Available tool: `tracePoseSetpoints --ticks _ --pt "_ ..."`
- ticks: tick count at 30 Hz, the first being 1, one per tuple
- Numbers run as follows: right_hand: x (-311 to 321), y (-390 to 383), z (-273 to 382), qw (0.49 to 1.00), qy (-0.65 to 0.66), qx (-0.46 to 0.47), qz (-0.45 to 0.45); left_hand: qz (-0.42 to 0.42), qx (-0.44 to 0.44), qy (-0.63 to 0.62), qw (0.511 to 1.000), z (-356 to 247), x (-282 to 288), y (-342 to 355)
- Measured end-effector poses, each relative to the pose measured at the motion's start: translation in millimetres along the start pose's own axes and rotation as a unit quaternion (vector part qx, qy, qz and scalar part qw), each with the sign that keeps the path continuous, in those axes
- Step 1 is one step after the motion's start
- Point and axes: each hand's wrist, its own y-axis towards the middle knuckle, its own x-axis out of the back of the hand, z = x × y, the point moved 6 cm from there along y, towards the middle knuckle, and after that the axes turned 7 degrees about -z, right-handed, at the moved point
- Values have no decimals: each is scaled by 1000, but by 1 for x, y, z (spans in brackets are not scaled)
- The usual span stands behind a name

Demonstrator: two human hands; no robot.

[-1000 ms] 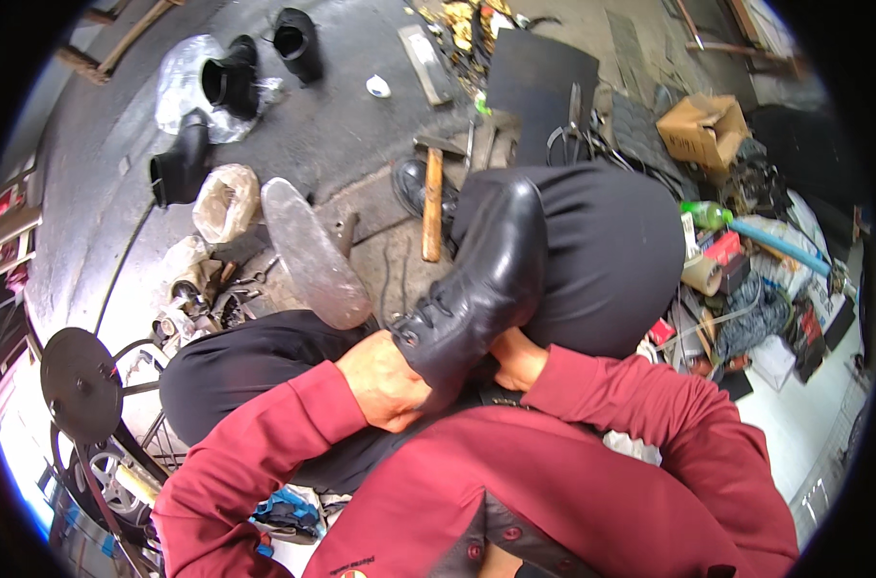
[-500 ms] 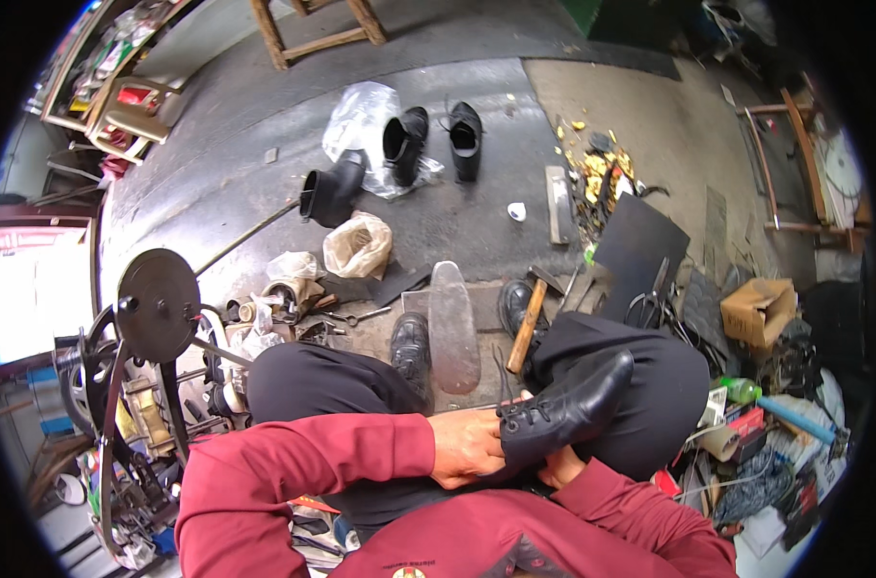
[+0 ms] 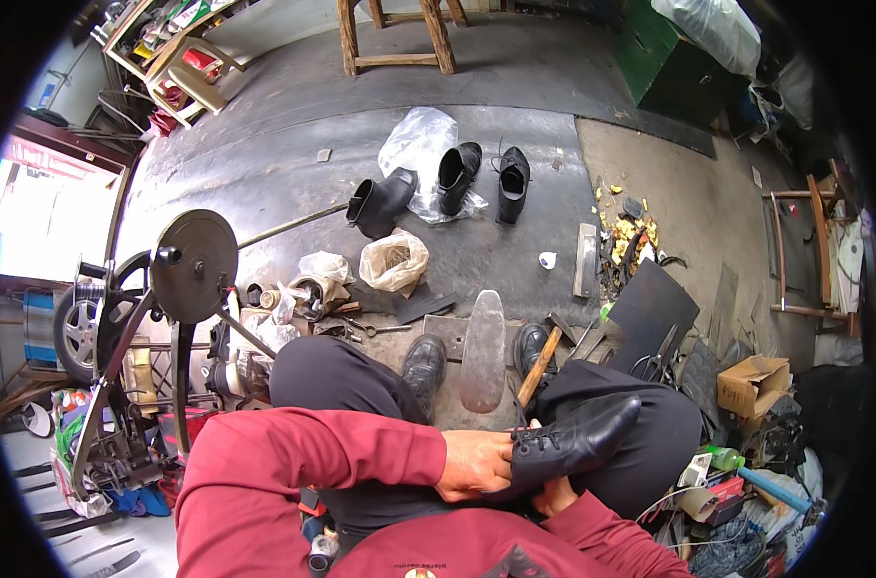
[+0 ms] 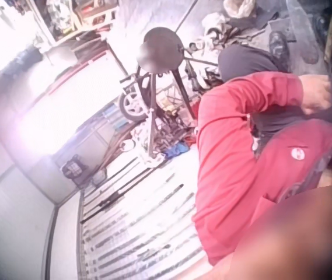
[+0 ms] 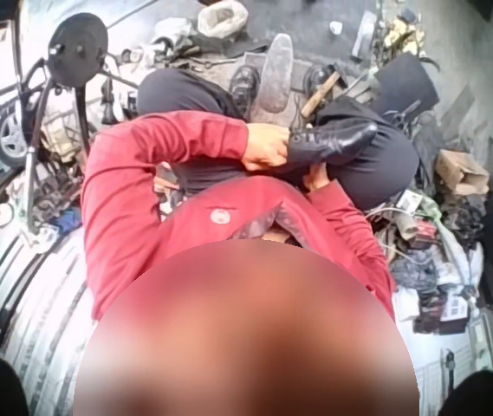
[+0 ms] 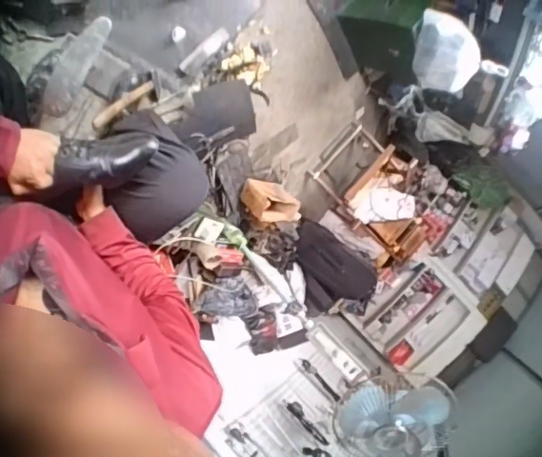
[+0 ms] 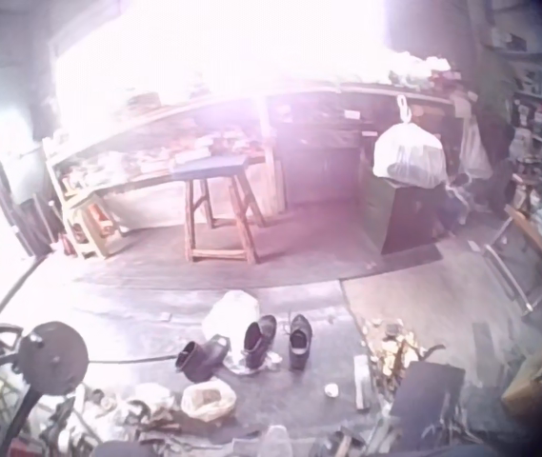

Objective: The person hammers nails into the heel of a black boot, then applies glue to the heel and presses it to secure the repair. The person handles the boot and tools while seated on the floor.

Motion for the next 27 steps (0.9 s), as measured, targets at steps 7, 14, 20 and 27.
tracePoseSetpoints --ticks 7,14,20,27 --pt "-3 6 6 1000 -15 -18 11 36 27 -9 999 5 -11 -8" --pt "-10 2 12 999 22 19 21 54 30 -13 998 7 -17 -11" --pt "-13 -4 18 998 34 20 44 -14 -20 22 999 -1 -3 -1" --pt "-15 -6 21 995 71 44 56 26 10 15 999 5 -13 -8"
